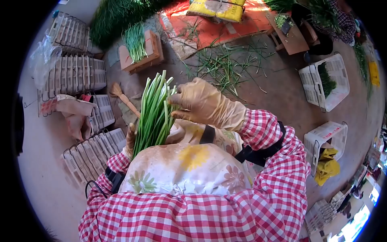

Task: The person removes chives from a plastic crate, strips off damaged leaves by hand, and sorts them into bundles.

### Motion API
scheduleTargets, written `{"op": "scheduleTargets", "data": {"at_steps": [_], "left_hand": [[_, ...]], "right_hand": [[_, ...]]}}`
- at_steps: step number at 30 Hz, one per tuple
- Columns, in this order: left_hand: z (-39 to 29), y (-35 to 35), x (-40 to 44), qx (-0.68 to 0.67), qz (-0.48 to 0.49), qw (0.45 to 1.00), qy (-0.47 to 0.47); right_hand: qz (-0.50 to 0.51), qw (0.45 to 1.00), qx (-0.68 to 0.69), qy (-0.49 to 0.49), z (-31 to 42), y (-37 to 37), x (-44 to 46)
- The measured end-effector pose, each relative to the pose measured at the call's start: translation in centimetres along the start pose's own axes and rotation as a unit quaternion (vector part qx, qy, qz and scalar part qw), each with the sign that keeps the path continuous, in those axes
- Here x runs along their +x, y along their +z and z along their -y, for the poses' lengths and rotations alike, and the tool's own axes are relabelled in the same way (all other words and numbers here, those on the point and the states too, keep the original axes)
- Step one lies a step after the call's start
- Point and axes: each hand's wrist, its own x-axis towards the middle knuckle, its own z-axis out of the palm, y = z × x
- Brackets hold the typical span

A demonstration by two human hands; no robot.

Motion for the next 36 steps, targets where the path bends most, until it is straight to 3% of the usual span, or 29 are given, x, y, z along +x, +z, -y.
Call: {"op": "scheduleTargets", "data": {"at_steps": [11,14,17,18,20,21,22,24,27,30,31,36], "left_hand": [[0.2,-1.7,-0.6,-0.037,0.004,0.999,-0.025],[0.3,-1.7,-0.8,-0.046,0.0,0.999,-0.025],[0.1,-1.4,-0.8,-0.044,-0.002,0.999,-0.025],[0.1,-1.2,-0.8,-0.042,-0.002,0.999,-0.027],[-0.2,-0.5,-0.7,-0.034,-0.001,0.999,-0.03],[-0.3,0.0,-0.7,-0.029,-0.001,0.999,-0.033],[-0.4,0.5,-0.7,-0.024,-0.003,0.999,-0.036],[-0.4,1.9,-0.5,-0.005,-0.002,0.999,-0.04],[-0.6,5.0,-0.4,0.05,0.011,0.998,-0.04],[-1.0,6.2,-0.7,0.082,0.016,0.996,-0.041],[-1.0,6.2,-0.7,0.096,0.026,0.994,-0.037],[-1.1,8.6,-0.8,0.172,0.05,0.984,-0.022]], "right_hand": [[0.049,0.993,-0.1,-0.042,0.5,0.7,-0.5],[-0.16,0.98,-0.115,-0.039,0.0,-1.5,-0.9],[-0.233,0.952,-0.191,0.053,-2.4,-3.7,-2.0],[-0.206,0.929,-0.289,0.108,-4.1,-4.2,-2.7],[-0.149,0.919,-0.123,0.344,-4.7,-2.9,-4.0],[-0.097,0.911,0.118,0.383,-3.7,-2.3,-3.8],[-0.038,0.846,0.352,0.398,-2.0,-1.3,-3.4],[0.073,0.784,0.4,0.469,2.4,-2.3,0.0],[0.137,0.784,0.374,0.477,2.2,-0.3,1.4],[0.108,0.703,0.525,0.467,1.8,0.4,1.2],[0.083,0.722,0.512,0.459,1.8,0.4,1.2],[-0.009,0.708,0.513,0.486,0.0,-0.7,2.2]]}}
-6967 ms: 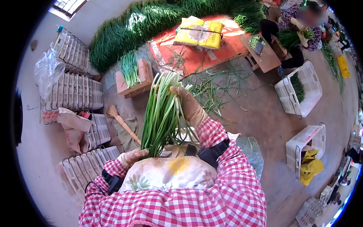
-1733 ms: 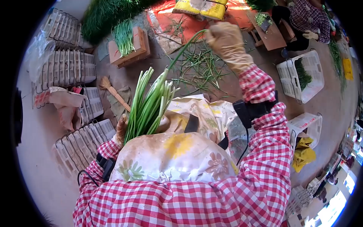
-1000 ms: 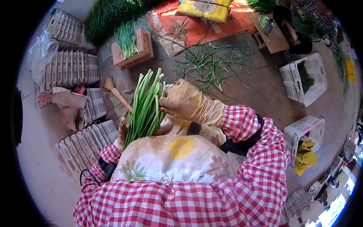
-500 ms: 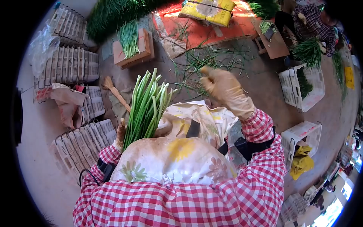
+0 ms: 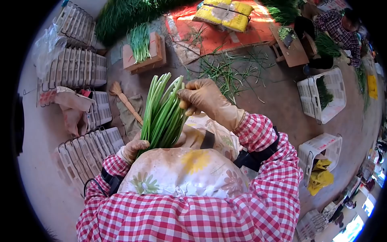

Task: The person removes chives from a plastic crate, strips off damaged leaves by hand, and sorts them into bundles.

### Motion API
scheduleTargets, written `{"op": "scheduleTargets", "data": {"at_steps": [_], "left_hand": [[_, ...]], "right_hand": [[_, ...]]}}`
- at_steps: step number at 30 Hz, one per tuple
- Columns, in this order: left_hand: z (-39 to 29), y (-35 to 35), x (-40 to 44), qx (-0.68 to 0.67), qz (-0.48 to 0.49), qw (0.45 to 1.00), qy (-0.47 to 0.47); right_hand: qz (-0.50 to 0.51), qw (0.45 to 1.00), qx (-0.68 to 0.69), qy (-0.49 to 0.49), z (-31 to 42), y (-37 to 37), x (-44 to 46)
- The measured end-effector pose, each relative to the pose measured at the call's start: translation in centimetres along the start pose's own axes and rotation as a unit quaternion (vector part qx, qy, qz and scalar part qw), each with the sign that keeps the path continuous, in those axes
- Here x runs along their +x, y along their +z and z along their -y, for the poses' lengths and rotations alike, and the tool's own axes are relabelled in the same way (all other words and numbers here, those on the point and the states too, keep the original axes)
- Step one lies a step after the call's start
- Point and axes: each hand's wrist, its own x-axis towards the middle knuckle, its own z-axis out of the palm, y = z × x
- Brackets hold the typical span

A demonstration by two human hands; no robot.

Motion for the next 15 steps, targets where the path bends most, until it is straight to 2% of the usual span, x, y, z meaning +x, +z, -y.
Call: {"op": "scheduleTargets", "data": {"at_steps": [2,6,8,10,12,15], "left_hand": [[-0.2,1.0,0.1,0.046,-0.028,0.999,0.01],[0.0,1.1,0.6,0.12,-0.046,0.992,-0.002],[0.1,0.8,0.6,0.085,-0.078,0.993,-0.025],[-0.1,0.6,0.2,0.004,-0.081,0.996,-0.032],[-0.1,-0.1,-0.2,-0.013,-0.083,0.996,-0.044],[0.2,-1.0,-0.3,-0.016,-0.083,0.996,-0.036]], "right_hand": [[-0.007,0.999,0.013,0.037,-0.9,0.0,1.1],[-0.004,0.999,0.017,0.04,-1.7,-0.4,2.1],[0.006,0.999,0.026,0.035,-1.9,-1.4,2.2],[-0.094,0.993,-0.017,-0.065,-1.9,-2.4,1.4],[-0.148,0.984,-0.052,-0.088,-3.4,-5.1,0.8],[-0.097,0.993,-0.058,0.02,-7.5,-6.5,-0.3]]}}
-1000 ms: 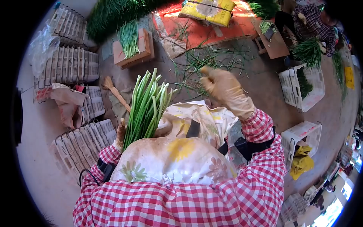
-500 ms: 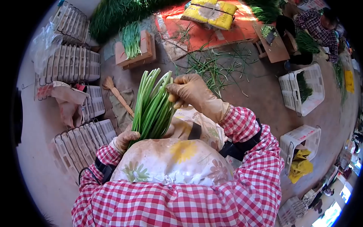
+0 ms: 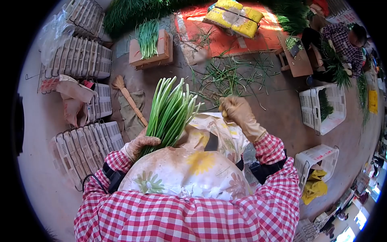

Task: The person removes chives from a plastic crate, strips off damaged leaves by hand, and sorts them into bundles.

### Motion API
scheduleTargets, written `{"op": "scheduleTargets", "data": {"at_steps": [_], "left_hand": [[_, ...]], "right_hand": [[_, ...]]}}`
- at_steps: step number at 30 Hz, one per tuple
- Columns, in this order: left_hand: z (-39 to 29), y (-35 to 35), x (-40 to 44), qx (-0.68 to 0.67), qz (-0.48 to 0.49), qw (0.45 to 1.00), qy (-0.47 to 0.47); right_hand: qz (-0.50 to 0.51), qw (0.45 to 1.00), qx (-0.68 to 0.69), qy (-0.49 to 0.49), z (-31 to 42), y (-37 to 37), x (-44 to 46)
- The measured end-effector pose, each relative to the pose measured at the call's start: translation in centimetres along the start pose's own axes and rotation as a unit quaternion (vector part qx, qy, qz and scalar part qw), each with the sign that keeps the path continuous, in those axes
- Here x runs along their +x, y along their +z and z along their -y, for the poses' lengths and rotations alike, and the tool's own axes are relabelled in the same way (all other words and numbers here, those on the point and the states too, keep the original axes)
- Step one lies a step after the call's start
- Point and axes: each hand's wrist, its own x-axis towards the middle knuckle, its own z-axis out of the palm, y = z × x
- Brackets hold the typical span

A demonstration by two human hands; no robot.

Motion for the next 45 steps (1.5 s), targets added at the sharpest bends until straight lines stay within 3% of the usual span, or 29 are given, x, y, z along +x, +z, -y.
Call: {"op": "scheduleTargets", "data": {"at_steps": [2,3,5,7,9,10,11,13,14,17,18,21,22,25,27,29,32,35,36,37,39,41,42,43,45], "left_hand": [[-0.3,0.1,0.5,0.04,0.003,0.999,0.025],[-0.6,0.3,1.0,0.065,0.004,0.997,0.042],[-2.2,0.8,2.7,0.117,0.009,0.99,0.082],[-3.1,1.8,5.4,0.221,0.007,0.953,0.206],[-3.7,3.6,8.4,0.322,-0.014,0.878,0.355],[-5.3,5.6,8.6,0.511,-0.101,0.791,0.322],[-4.8,4.4,10.6,0.683,-0.143,0.659,0.281],[-5.5,6.9,11.7,0.678,-0.185,0.675,0.224],[-5.3,7.9,12.3,0.69,-0.219,0.648,0.239],[-4.8,9.2,12.3,0.628,-0.199,0.69,0.299],[-4.8,8.9,12.8,0.65,-0.172,0.689,0.271],[-3.0,8.1,14.2,0.634,-0.187,0.637,0.396],[-4.3,10.1,11.7,0.56,-0.127,0.752,0.325],[-5.4,10.9,11.7,0.463,-0.039,0.82,0.334],[-6.1,11.8,13.0,0.297,0.111,0.875,0.366],[-6.6,13.7,12.6,0.172,0.185,0.904,0.345],[-6.7,15.0,10.1,0.215,0.208,0.923,0.24],[-5.7,13.1,8.5,0.239,0.279,0.92,0.133],[-5.9,12.9,7.0,0.239,0.3,0.918,0.105],[-5.9,12.4,6.2,0.239,0.32,0.913,0.078],[-7.0,9.6,5.2,0.288,0.304,0.908,-0.007],[-8.9,6.8,3.9,0.335,0.288,0.897,0.015],[-8.8,5.4,3.7,0.349,0.191,0.918,-0.007],[-8.4,3.6,4.1,0.325,0.117,0.938,0.024],[-6.6,2.8,5.1,0.332,-0.022,0.925,0.184]], "right_hand": [[0.152,0.979,-0.137,0.015,-1.1,1.6,-0.8],[0.226,0.953,-0.197,-0.044,-5.2,2.0,1.0],[0.309,0.919,-0.208,-0.127,-1.5,5.3,0.5],[0.348,0.928,0.004,-0.133,2.8,7.7,0.0],[0.262,0.956,-0.011,-0.129,5.2,8.3,1.3],[0.219,0.963,0.0,-0.159,4.7,8.2,3.2],[0.177,0.966,0.013,-0.187,4.1,8.0,5.1],[0.145,0.959,0.207,-0.129,5.2,7.9,5.1],[0.128,0.953,0.237,-0.138,5.8,7.5,4.8],[0.126,0.938,0.28,-0.163,6.2,6.1,5.5],[0.133,0.933,0.288,-0.172,6.1,5.6,6.0],[0.148,0.927,0.312,-0.146,6.6,4.3,6.1],[0.152,0.925,0.325,-0.125,6.8,3.8,6.1],[0.125,0.955,0.211,-0.168,9.7,2.2,5.2],[0.137,0.968,0.079,-0.193,12.4,0.0,6.2],[0.196,0.971,-0.051,-0.126,15.6,-2.5,6.0],[0.213,0.971,-0.096,0.053,17.5,-3.7,1.9],[0.206,0.965,0.099,0.131,14.5,-2.7,-3.3],[0.259,0.934,0.179,0.168,12.9,-2.7,-3.8],[0.215,0.941,0.203,0.166,11.8,-2.1,-5.2],[0.249,0.92,0.261,0.154,8.9,-1.5,-5.5],[0.247,0.91,0.295,0.152,5.8,-1.2,-4.9],[0.252,0.903,0.316,0.147,5.5,-0.8,-5.1],[0.257,0.894,0.337,0.141,5.2,-0.4,-5.3],[0.239,0.899,0.334,0.15,5.1,0.0,-5.7]]}}
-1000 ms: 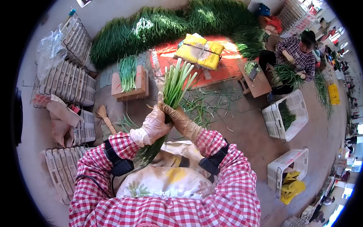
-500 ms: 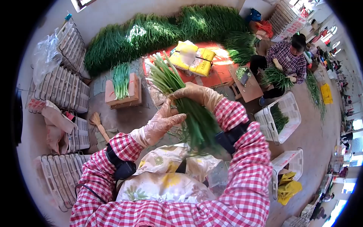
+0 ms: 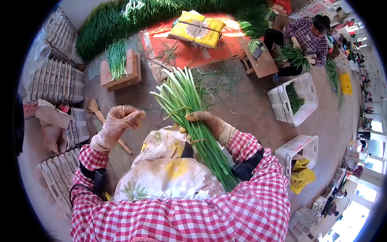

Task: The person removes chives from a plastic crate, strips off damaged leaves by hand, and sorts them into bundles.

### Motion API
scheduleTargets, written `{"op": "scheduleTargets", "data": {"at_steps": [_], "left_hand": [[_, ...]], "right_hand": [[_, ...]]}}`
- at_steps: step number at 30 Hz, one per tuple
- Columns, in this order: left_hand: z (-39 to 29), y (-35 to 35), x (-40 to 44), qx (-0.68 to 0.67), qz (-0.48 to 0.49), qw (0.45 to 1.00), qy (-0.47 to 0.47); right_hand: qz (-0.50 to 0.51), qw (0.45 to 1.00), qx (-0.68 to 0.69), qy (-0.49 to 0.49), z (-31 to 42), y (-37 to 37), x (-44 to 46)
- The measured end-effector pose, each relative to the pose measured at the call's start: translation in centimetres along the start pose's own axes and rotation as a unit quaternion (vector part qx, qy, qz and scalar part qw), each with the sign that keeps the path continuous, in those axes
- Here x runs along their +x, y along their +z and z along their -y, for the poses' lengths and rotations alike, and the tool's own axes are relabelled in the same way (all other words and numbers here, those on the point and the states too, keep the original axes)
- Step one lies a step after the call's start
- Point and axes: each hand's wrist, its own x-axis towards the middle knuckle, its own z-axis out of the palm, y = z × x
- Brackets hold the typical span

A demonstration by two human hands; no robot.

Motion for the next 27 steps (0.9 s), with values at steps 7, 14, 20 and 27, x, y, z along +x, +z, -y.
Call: {"op": "scheduleTargets", "data": {"at_steps": [7,14,20,27], "left_hand": [[-0.9,7.0,2.6,0.484,-0.042,0.837,0.252],[-1.5,6.7,1.8,0.131,0.13,0.983,0.008],[-6.2,5.7,-1.6,-0.03,0.257,0.952,-0.163],[-9.0,-0.6,-7.2,-0.092,0.129,0.967,-0.199]], "right_hand": [[0.031,0.999,-0.008,-0.011,-1.4,0.0,1.5],[0.158,0.978,0.087,-0.109,-4.0,-1.2,2.3],[0.183,0.961,0.128,-0.164,-4.6,-2.2,3.4],[0.2,0.956,0.115,-0.183,-3.5,-2.4,2.7]]}}
